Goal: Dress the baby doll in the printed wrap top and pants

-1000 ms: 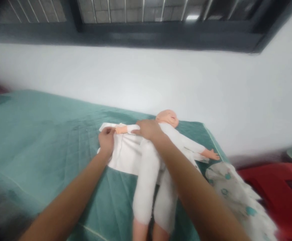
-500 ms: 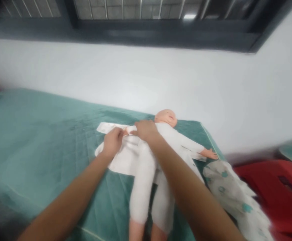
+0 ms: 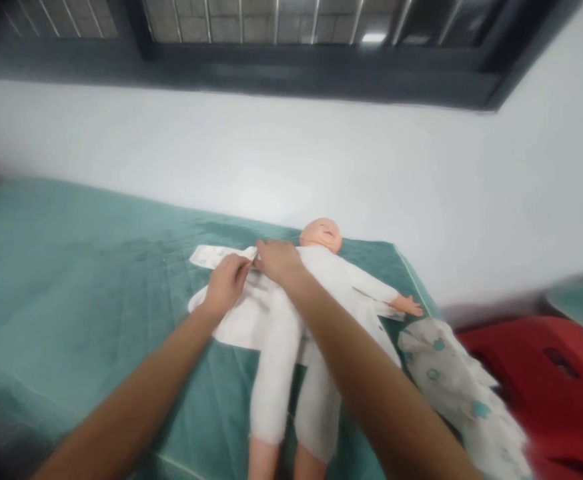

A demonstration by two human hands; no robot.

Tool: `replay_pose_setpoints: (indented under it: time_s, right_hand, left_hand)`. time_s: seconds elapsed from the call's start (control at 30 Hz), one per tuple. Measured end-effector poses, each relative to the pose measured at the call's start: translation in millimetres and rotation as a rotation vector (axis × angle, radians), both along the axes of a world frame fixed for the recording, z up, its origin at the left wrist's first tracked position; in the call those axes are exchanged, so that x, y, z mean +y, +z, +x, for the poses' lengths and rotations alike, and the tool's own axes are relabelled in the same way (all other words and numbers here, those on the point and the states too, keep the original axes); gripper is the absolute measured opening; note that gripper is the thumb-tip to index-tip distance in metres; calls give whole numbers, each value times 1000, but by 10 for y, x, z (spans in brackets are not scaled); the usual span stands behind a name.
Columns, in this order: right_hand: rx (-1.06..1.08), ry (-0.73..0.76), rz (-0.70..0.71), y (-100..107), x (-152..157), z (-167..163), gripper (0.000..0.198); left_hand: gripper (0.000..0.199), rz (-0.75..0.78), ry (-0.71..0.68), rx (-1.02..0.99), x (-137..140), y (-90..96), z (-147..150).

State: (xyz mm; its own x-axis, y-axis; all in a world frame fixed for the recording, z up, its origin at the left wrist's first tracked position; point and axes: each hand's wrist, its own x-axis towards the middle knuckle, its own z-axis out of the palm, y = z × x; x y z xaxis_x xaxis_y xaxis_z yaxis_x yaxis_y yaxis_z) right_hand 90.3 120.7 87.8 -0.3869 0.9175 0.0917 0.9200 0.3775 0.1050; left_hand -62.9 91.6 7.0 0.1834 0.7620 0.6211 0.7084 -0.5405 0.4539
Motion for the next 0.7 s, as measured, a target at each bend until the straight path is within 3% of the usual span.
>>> replay_pose_setpoints:
  time_s: [0.1,0.2,0.3,0.37,0.5,0.57,0.7]
  right_hand:
    - [160,5,67,96,-157,199,42]
    - [534,-65,199,94,-372,583,35]
    - [890,-259,387,-55,-590,1024,32]
    - [946,-469,455,-191,-711,1251,32]
    - [737,-798,170,-349,-870,1425,37]
    - [642,-843,84,-354,-911,1419,42]
    - [674,-816,79,-328,-932,1387,40]
  left_hand:
    - [23,-43,210,-121,23,-9,-43]
    - [21,-112,402,-89,69,-47,-63]
    - [23,-146,454,42,92,-73,-38]
    - [27,-160,480,116,85,-70,-10]
    - [32,-258,528,144,37,-23,23]
    - [32,-337,516,156,0,13,26]
    - [34,-410,416,218,-89,72,31]
